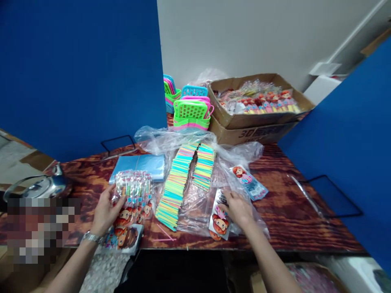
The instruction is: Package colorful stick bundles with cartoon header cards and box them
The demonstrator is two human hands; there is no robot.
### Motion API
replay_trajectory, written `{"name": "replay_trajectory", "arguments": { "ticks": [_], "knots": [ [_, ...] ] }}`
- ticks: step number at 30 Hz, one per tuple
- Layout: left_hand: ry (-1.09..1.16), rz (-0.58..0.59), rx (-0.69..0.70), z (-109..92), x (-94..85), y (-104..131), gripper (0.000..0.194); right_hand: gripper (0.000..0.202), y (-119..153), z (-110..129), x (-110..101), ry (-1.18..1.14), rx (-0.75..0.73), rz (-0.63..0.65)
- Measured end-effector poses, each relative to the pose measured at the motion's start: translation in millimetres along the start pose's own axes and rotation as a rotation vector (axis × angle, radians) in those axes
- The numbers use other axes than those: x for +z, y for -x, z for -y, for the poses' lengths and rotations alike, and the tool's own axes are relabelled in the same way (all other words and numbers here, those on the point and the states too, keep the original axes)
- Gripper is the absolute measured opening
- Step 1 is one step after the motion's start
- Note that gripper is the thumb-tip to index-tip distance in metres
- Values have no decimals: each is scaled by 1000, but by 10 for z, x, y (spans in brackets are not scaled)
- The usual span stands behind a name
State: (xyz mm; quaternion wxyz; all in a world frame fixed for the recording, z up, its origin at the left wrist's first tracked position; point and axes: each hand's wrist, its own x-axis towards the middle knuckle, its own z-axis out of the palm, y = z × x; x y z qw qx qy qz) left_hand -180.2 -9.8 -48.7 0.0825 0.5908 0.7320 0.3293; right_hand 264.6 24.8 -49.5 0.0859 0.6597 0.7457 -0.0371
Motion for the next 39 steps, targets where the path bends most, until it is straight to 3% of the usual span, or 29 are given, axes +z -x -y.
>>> {"name": "replay_trajectory", "arguments": {
  "ticks": [10, 17, 20, 23, 25, 28, 31, 34, 39],
  "knots": [
    [19, 53, -3, -53, 33, 54, 66, 32, -162, -298, 114, -200, 1, -56],
    [0, 19, 20, -30, 59, 49, 60, 22, -188, -285, 12, -178, -43, -117],
    [-42, -75, 85, -164, 15, 56, 56, 26, -151, -261, -92, -153, -33, -146],
    [-7, -156, 184, -519, 1, 124, 54, 27, -58, -223, -298, -212, -98, -202],
    [113, -52, 233, -866, 58, 213, 47, 27, 37, -156, -509, -301, -198, -240],
    [370, 304, 271, -1426, 253, 382, 39, 22, 204, 28, -843, -470, -415, -291],
    [597, 541, 278, -1827, 477, 533, 36, 16, 351, 244, -1040, -532, -527, -334],
    [725, 677, 172, -1953, 626, 629, 21, 13, 439, 407, -1058, -565, -529, -381],
    [861, 767, 8, -1826, 711, 707, 19, 11, 451, 592, -971, -644, -519, -464]
  ]
}}
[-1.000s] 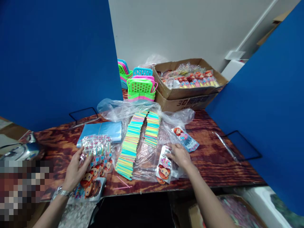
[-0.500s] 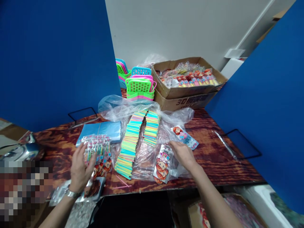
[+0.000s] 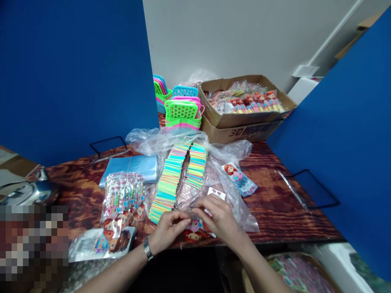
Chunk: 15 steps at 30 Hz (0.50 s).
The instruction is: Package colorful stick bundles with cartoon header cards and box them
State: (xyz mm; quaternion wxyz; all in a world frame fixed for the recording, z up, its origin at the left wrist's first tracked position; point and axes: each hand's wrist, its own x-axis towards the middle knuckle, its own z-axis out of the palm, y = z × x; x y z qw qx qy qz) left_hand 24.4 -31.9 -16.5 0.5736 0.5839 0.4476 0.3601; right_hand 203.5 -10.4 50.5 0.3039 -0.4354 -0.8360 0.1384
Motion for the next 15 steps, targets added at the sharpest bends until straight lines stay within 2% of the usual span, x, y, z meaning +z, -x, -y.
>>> {"name": "replay_trajectory", "arguments": {
  "ticks": [3, 6, 9, 13, 15],
  "knots": [
    [94, -24, -59, 73, -23, 28, 17, 10, -33, 38, 88, -38, -15, -22],
    [71, -70, -64, 127, -51, 31, 20, 9, -43, 67, 143, -76, 12, -12],
    [31, -128, -55, 168, -103, 30, 25, 13, -28, 27, 181, -168, 51, 68],
    [34, -151, -95, 187, -167, 73, 29, 24, -63, -274, 306, -276, 190, 189],
    [47, -124, -113, 184, -178, 111, 27, 30, -132, -502, 426, -103, 233, 192]
  ]
}}
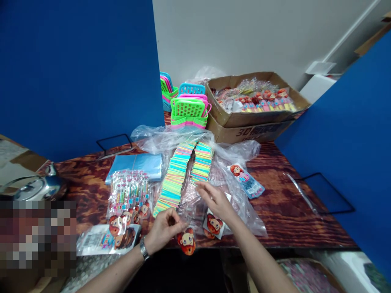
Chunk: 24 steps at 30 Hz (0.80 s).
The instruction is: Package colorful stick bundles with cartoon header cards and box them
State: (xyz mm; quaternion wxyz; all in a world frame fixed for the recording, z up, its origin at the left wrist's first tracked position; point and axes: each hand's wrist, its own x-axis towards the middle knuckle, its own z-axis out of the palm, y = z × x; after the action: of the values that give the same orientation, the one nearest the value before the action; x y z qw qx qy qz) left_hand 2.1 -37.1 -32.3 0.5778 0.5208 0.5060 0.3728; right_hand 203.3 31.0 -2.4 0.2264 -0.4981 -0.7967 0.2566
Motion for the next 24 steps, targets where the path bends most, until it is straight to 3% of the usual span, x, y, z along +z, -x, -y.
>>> {"name": "replay_trajectory", "arguments": {
  "ticks": [3, 5, 12, 24],
  "knots": [
    [-2, 20, -11, 8, -5, 50, 25, 35, -241, -269, 155, 567, 64, 31],
    [5, 19, -14, 23, -8, 73, 25, 38, -368, -368, 259, 721, 65, 80],
    [78, 24, -49, 64, -35, 116, 27, 31, -482, -428, 431, 848, 15, 165],
    [62, 24, -55, 51, -40, 102, 24, 25, -589, -461, 406, 839, 69, 199]
  ]
}}
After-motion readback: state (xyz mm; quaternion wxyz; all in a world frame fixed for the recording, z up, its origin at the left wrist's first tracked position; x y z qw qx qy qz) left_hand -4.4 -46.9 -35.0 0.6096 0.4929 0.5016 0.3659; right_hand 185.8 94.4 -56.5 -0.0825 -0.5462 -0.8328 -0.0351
